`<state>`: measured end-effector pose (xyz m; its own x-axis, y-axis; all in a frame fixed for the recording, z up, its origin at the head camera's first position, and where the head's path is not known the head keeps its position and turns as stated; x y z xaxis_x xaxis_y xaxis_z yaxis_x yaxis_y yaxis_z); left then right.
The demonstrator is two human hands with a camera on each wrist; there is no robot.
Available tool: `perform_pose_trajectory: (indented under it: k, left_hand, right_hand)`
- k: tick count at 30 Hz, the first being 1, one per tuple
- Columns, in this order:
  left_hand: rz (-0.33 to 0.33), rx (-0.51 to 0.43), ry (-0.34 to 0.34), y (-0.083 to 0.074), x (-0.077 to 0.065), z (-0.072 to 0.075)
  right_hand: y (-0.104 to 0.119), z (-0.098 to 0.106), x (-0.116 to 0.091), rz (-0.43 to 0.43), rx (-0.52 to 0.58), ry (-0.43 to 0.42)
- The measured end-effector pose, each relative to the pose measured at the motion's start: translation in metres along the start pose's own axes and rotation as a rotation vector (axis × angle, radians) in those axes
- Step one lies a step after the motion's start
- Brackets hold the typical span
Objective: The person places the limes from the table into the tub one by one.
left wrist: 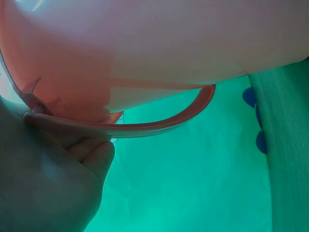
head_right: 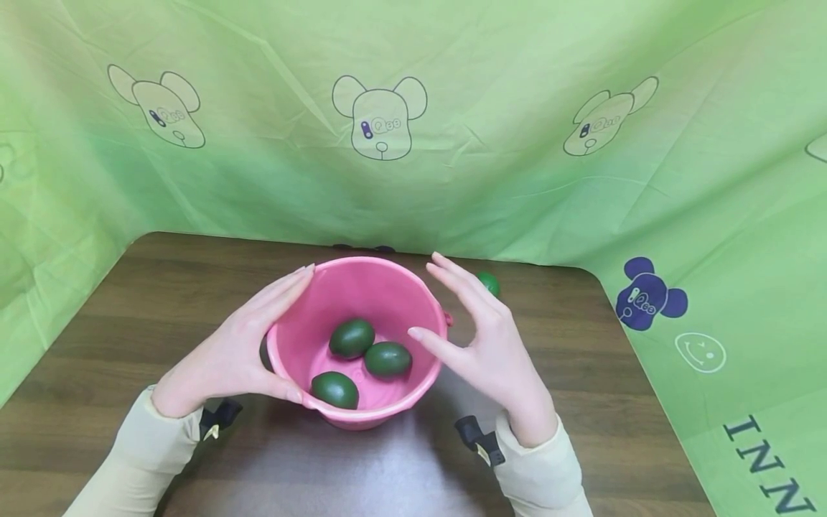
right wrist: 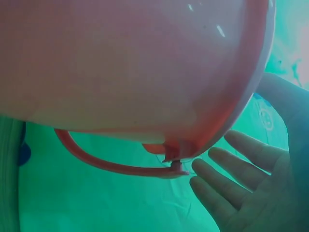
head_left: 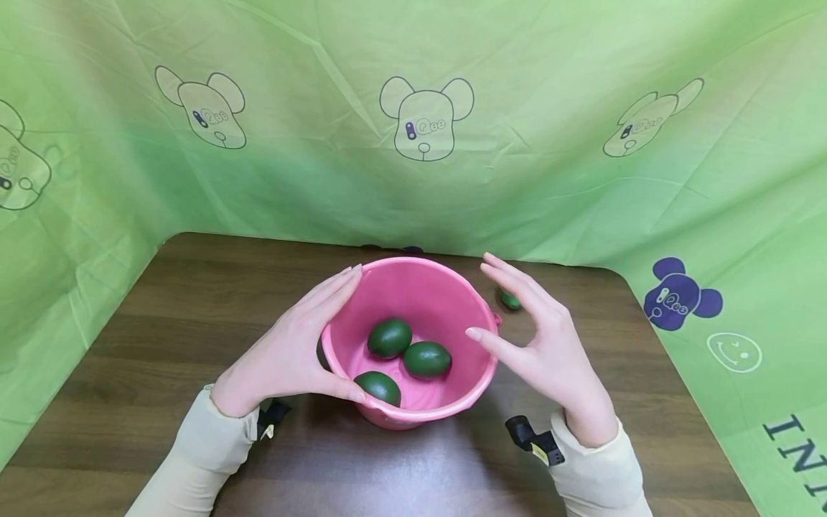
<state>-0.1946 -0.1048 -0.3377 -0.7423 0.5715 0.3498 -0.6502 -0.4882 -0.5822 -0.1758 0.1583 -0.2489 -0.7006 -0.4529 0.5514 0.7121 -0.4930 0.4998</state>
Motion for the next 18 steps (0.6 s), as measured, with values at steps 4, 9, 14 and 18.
perform_pose_trajectory:
  k: [4,9,14,18]
  left_hand:
    - [-0.004,-0.001,0.000,0.000,0.000,0.000]
    - [-0.009,-0.007,-0.002,-0.001,0.000,0.000]
    - [-0.006,-0.008,-0.001,0.000,0.000,0.001]
    - [-0.004,-0.004,0.001,0.000,0.000,0.001]
  right_hand:
    - [-0.013,0.001,-0.003,-0.009,-0.002,-0.008]
    - [-0.037,0.000,-0.010,-0.043,-0.020,0.008]
    - [-0.052,0.002,-0.013,-0.078,-0.041,0.012]
    - [-0.058,0.004,-0.014,-0.100,-0.050,-0.006]
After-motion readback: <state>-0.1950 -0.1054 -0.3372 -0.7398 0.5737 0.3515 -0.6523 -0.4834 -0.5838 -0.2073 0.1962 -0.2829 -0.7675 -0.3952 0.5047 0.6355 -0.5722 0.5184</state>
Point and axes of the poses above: each hand's wrist, its own x-axis towards the middle knuckle, its own z-axis out of the back of the hand, y = z × x, the point moved 7 cm from there along x, towards the middle knuckle, and after that the axes turned 5 degrees about y, right-handed, at the moved point
